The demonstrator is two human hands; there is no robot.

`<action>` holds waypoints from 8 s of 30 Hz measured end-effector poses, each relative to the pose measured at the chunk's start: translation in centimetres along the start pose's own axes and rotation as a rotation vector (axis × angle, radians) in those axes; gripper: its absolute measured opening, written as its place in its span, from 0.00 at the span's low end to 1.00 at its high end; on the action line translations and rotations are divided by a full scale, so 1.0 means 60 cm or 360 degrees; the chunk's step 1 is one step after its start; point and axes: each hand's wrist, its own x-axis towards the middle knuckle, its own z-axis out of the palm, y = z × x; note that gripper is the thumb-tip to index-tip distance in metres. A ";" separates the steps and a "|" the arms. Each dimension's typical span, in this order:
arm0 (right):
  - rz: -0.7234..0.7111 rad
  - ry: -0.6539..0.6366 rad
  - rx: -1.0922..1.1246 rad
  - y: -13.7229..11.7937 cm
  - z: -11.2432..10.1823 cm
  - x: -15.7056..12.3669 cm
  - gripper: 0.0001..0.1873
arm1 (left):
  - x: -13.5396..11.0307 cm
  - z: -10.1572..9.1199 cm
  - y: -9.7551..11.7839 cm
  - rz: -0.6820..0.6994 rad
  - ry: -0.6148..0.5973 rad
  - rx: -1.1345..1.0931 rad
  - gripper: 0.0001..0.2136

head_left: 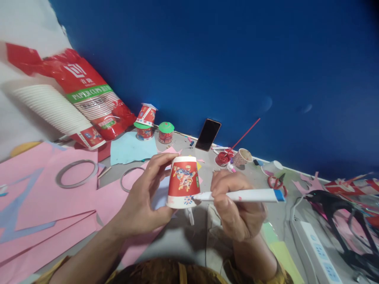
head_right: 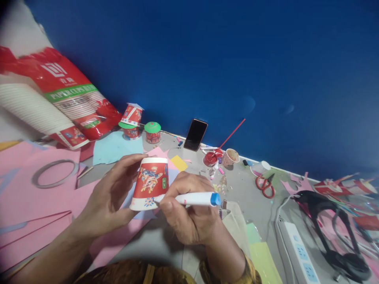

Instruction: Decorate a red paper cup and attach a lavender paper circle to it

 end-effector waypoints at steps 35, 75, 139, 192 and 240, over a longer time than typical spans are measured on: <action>0.0210 0.0198 -0.0184 -0.020 0.002 -0.020 0.03 | 0.004 -0.006 -0.003 0.0058 -0.0012 0.0630 0.38; 0.0151 -0.0088 -0.0064 0.012 0.015 -0.037 0.06 | -0.001 -0.007 -0.013 0.0144 -0.0189 0.0933 0.42; 0.0207 0.0006 -0.0035 0.018 0.011 -0.048 0.04 | -0.003 -0.007 -0.013 0.0069 -0.0187 0.0861 0.45; 0.0182 -0.0125 -0.0054 0.012 0.020 -0.042 0.04 | -0.003 -0.002 -0.012 0.0195 -0.0192 0.0966 0.42; 0.0196 0.0120 -0.0105 0.021 0.010 -0.051 0.03 | -0.006 0.000 -0.010 0.0135 -0.0139 0.0903 0.41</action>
